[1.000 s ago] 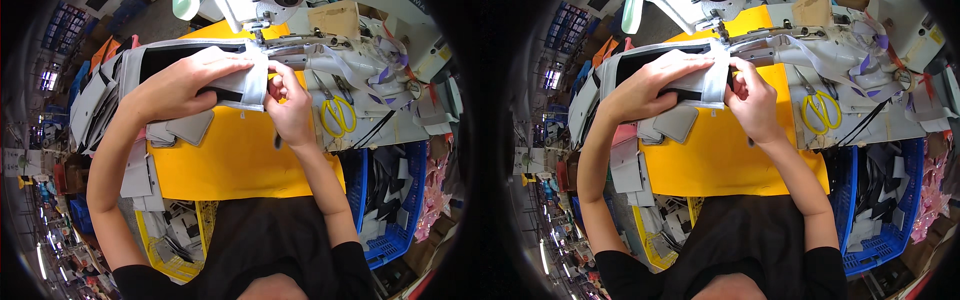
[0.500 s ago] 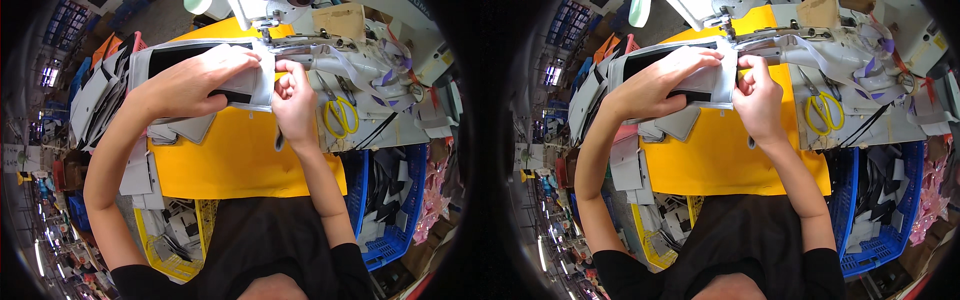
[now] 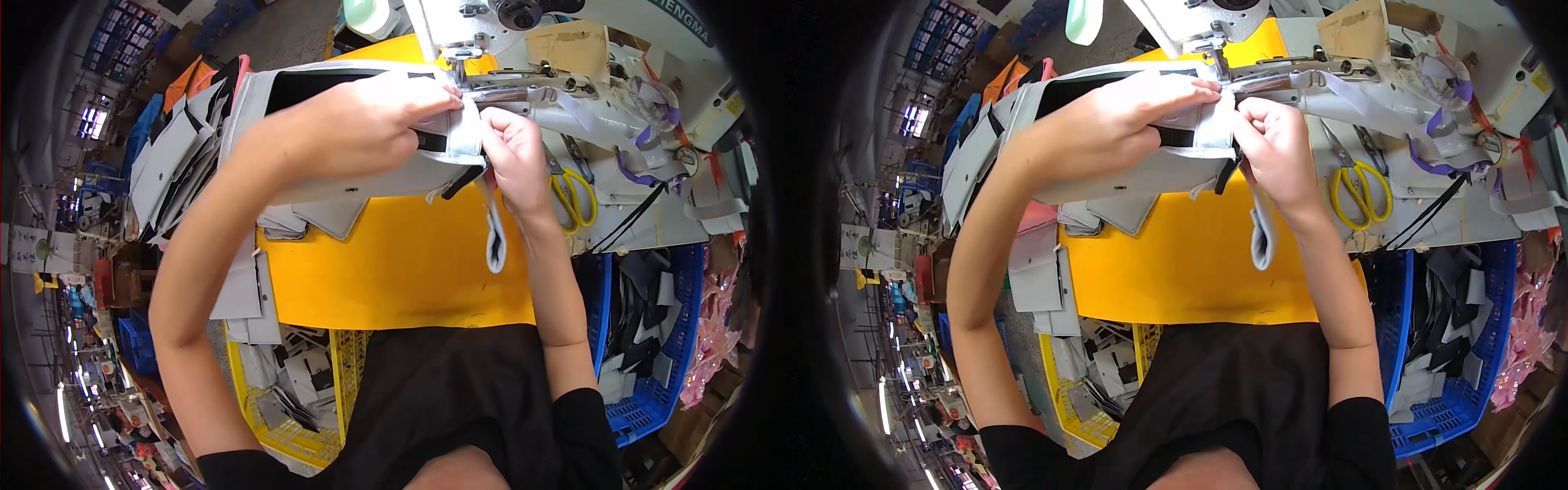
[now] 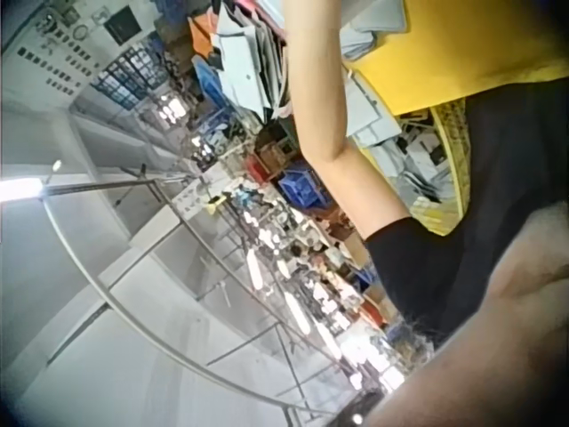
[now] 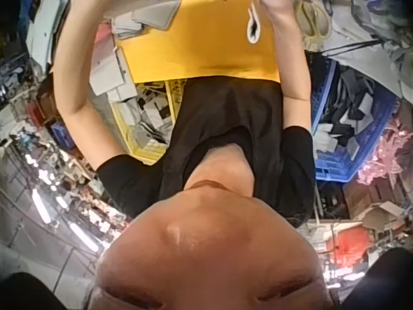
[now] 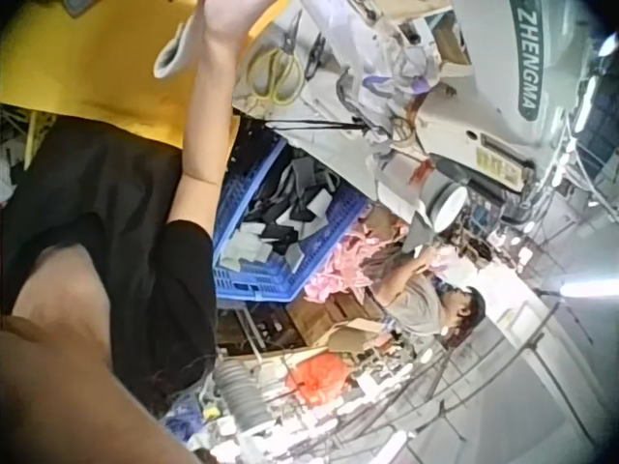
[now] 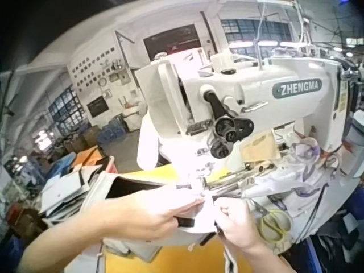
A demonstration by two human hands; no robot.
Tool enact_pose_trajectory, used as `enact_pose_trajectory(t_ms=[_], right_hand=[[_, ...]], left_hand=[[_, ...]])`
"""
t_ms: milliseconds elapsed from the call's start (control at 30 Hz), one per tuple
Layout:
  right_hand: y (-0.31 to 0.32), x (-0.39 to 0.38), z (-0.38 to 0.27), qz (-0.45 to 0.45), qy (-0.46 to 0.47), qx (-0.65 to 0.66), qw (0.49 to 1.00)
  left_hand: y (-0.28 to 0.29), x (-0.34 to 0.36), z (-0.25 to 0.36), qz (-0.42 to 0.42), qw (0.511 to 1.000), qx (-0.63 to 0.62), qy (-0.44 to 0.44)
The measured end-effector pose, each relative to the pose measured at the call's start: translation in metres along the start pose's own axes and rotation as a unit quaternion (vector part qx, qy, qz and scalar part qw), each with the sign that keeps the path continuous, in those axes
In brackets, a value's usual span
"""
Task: Assembling and sewing components of a grey leather pouch using a sewing machine and hand tools.
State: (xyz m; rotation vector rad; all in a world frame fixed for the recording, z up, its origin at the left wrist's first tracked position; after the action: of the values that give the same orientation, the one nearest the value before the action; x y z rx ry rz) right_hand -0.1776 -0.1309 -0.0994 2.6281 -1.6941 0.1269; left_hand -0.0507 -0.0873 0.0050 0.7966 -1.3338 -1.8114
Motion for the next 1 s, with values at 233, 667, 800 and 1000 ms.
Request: enact_pose_trajectory(t_ms=[233,667,800,1000], right_hand=[[0.007,0.002,-0.013,0.019,0.110,-0.152,0.982],[-0.014,0.047,0.106,0.008,0.044,-0.468,0.883],[0.001,0.086,0.081,0.203,0.188,-0.301,0.913],[0.021,0.038,0.052,0.112,0.188,-0.450,0.866]], left_hand=[[-0.007,-0.041,0.066,0.174,0.980,0.097,0.029],[-0.031,-0.042,0.044,0.348,0.909,0.217,-0.068],[-0.029,-0.038,0.044,0.313,0.924,0.204,-0.078],[-0.030,-0.039,0.041,0.319,0.931,0.162,-0.078]])
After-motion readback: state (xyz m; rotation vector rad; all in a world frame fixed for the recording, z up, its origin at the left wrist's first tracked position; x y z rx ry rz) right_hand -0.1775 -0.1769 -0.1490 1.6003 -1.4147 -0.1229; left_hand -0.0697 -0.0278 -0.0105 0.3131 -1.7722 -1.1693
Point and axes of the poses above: each hand's wrist, its own x-axis towards the middle knuckle, its own y-axis out of the back of the hand, z = x × y, the point moved 8 cm from there along x, towards the middle knuckle, and after that the axes turned 11 degrees about -x, right-handed, at the moved point
